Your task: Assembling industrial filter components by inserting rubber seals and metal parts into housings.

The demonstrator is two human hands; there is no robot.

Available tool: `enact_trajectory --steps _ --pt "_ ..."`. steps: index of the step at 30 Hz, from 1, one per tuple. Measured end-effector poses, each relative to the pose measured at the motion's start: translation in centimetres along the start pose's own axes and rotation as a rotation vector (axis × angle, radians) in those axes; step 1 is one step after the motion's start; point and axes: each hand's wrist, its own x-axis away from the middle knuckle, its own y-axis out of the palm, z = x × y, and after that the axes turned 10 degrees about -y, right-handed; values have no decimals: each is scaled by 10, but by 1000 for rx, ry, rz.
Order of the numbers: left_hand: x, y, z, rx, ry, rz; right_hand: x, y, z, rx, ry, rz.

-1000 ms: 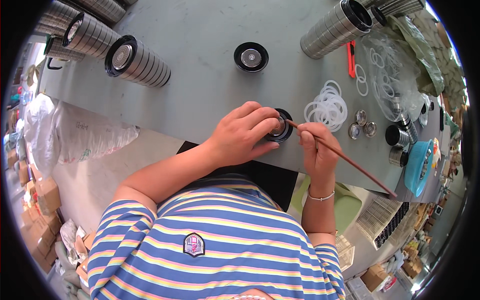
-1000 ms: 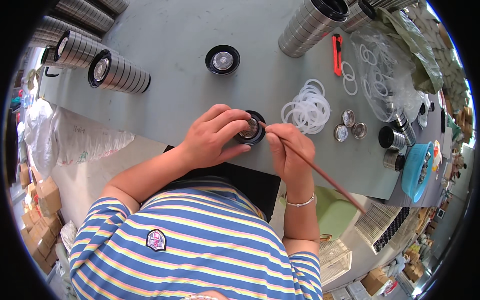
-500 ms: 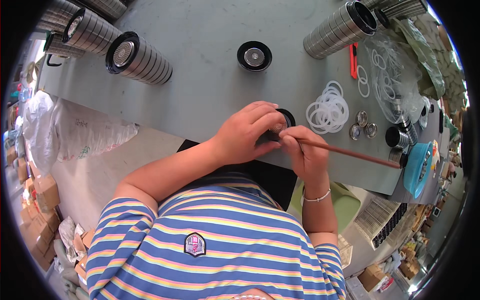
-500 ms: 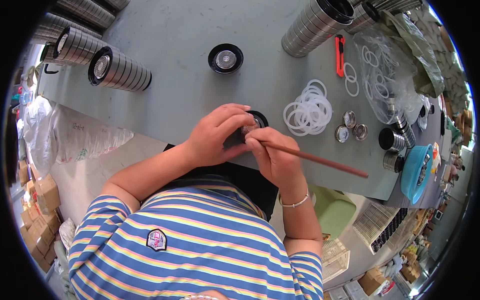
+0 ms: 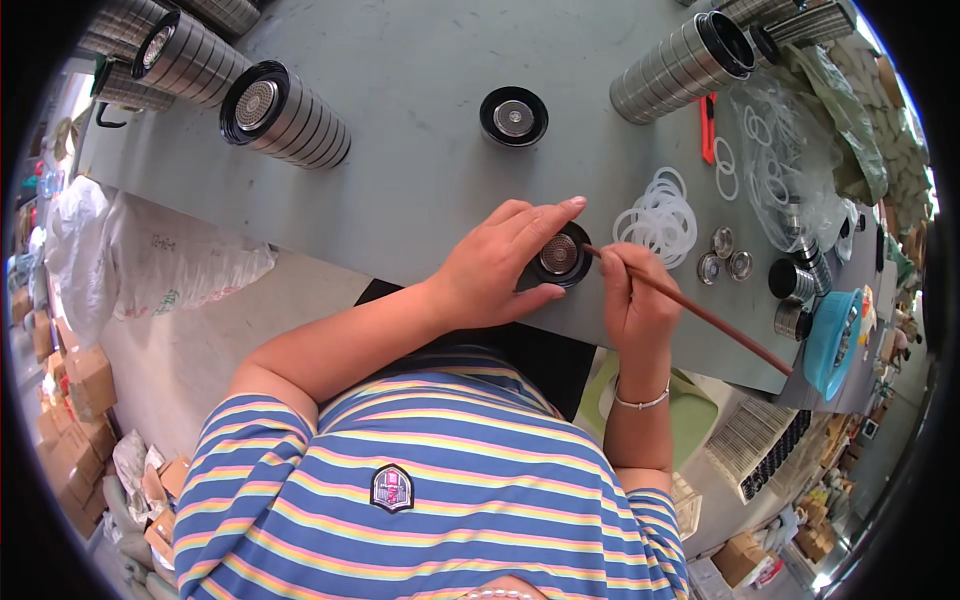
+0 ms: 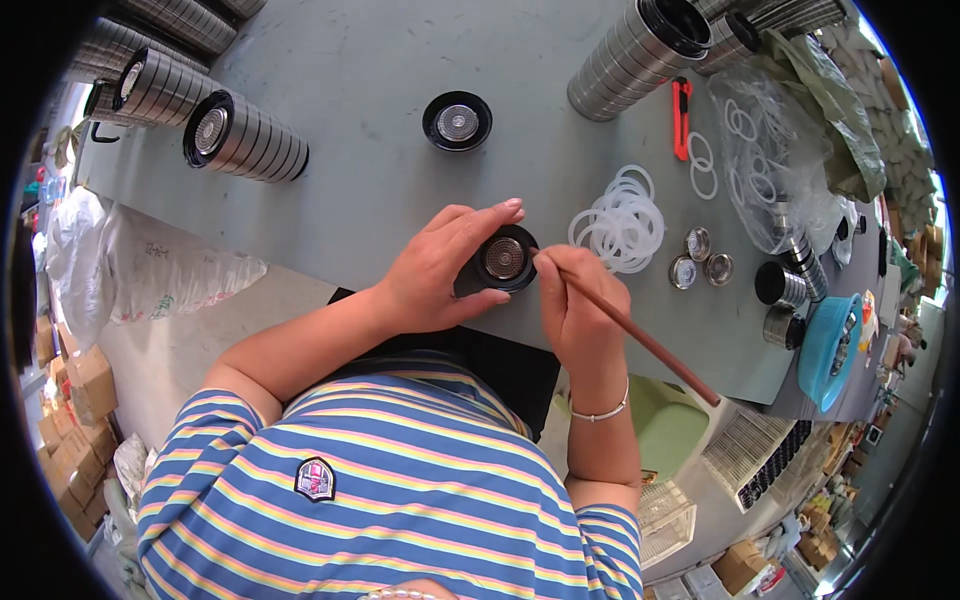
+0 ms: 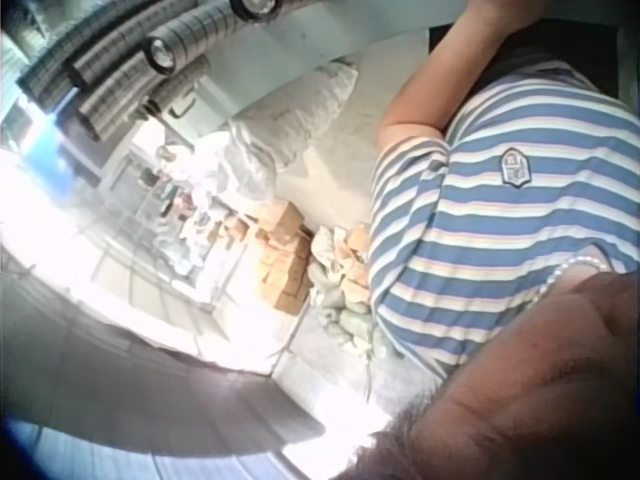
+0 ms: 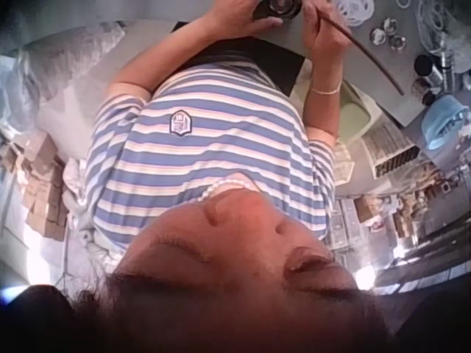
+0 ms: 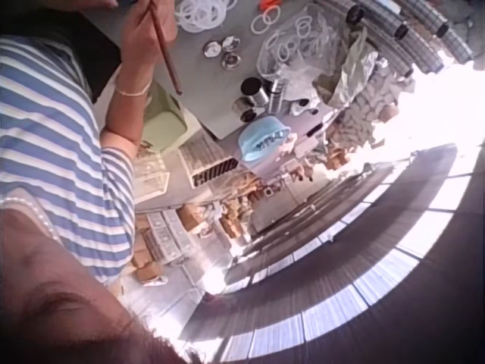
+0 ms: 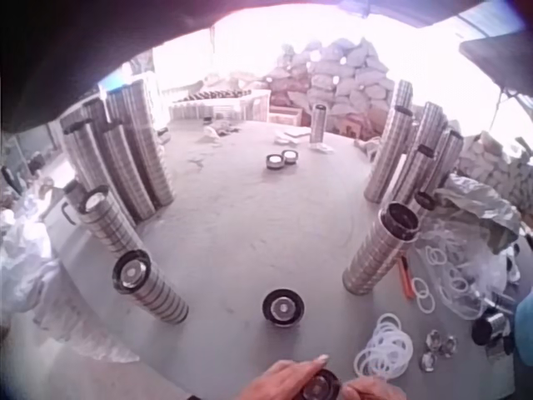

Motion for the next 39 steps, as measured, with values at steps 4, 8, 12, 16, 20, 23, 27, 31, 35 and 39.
enact_trajectory --steps 4,8,12,16,20,23,27,31,35,39 --pt "0 1 -2 1 2 0 10 -7 -12 -14 19 -52" --pt "-1 1 -1 -2 0 -11 19 0 -15 -77 63 -15" --pt "2 -6 3 -65 0 6 26 12 -12 -700 399 190" --pt "12 -46 -3 -368 -98 233 33 -12 13 -478 321 338" --pt "1 -63 8 -732 -64 430 35 -22 40 38 122 107" --pt "-26 -43 12 -577 -60 341 37 -19 49 161 103 0" --pt "-59 -25 -12 -654 -234 352 37 -21 50 93 169 63" --pt "-43 -21 -4 -446 -250 116 39 -24 42 -423 391 466" --pt "-11 -11 17 -316 -166 -3 31 -18 25 -479 300 483" --pt "-14 -12 37 -147 16 157 21 -15 1 -802 484 422"
